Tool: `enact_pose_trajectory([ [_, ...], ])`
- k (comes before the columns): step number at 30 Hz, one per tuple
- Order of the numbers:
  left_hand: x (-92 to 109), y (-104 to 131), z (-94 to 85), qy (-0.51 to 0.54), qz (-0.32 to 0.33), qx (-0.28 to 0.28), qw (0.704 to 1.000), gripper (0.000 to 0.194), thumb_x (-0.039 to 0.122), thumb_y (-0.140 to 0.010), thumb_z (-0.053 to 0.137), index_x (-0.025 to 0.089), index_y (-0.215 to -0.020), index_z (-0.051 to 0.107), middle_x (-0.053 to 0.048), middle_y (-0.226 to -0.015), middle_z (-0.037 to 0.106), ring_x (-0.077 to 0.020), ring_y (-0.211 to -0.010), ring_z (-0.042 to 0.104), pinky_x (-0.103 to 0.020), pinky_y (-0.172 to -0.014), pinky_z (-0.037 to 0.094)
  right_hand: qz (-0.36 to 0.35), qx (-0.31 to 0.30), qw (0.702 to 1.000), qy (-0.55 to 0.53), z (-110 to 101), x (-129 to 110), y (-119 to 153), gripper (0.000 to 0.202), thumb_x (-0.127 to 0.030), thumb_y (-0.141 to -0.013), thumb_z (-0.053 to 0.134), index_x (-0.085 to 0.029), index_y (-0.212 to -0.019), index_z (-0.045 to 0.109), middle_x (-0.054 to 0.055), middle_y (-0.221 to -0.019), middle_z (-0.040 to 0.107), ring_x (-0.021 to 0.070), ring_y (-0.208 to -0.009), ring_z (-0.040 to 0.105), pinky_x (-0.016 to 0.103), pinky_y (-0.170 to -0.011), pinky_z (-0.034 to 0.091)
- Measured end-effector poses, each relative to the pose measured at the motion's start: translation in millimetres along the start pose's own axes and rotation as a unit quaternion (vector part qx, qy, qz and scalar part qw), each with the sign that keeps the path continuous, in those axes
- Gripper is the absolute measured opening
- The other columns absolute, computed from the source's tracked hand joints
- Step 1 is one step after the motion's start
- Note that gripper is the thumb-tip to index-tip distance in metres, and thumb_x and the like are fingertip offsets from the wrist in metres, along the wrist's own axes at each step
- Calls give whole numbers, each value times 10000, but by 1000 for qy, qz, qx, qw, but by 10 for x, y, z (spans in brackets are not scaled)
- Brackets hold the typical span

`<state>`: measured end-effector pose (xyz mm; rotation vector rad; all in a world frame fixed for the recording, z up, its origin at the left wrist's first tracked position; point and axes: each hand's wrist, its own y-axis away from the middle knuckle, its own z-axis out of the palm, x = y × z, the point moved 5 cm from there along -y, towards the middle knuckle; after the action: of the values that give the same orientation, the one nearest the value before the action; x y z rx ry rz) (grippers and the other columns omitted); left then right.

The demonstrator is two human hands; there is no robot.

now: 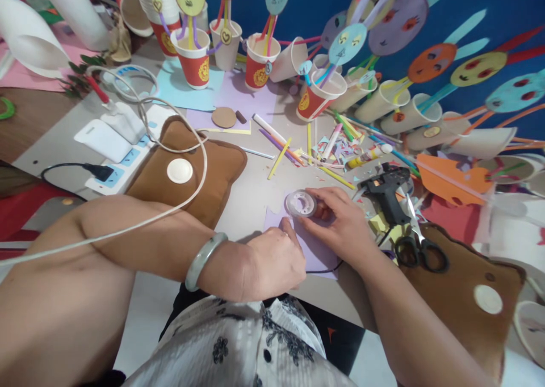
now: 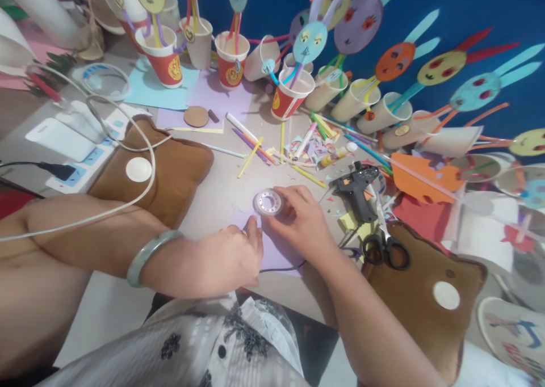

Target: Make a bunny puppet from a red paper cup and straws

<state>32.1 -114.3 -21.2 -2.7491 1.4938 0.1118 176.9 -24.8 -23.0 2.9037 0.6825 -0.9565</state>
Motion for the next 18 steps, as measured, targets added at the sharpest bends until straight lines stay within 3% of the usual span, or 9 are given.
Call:
enact_pose_trajectory([
  [6, 26, 23, 77, 0, -15, 19, 1000, 561, 300, -1020, 645, -126, -1383, 681, -419, -1337, 702, -351, -827, 796, -402, -568, 520, -3, 3, 1000, 3, 19, 0, 8, 419, -414, -899, 766, -279, -1296, 759, 98, -1101, 716, 218, -735, 638, 416, -677, 599],
  [12, 5, 23, -9, 4, -2, 5, 1000, 548, 276, -1023, 647, -130, -1390, 675, -424, -1323, 705, -367, -862, 812, -408, -581, 563, 0, -1, 1000, -8, 29, 8, 13, 432, -419, -909, 759, -291, -1321, 757, 97, -1113, 706, 212, -731, 631, 419, -686, 606],
  [18, -6, 6, -61, -26, 13, 7, 1000, 508, 230, -1017, 622, -156, -1338, 698, -410, -1262, 736, -302, -690, 784, -385, -517, 535, -3, -4, 1000, -13, 48, 6, 12, 450, -411, -911, 761, -273, -1339, 753, 105, -1125, 699, 215, -747, 632, 423, -705, 610],
])
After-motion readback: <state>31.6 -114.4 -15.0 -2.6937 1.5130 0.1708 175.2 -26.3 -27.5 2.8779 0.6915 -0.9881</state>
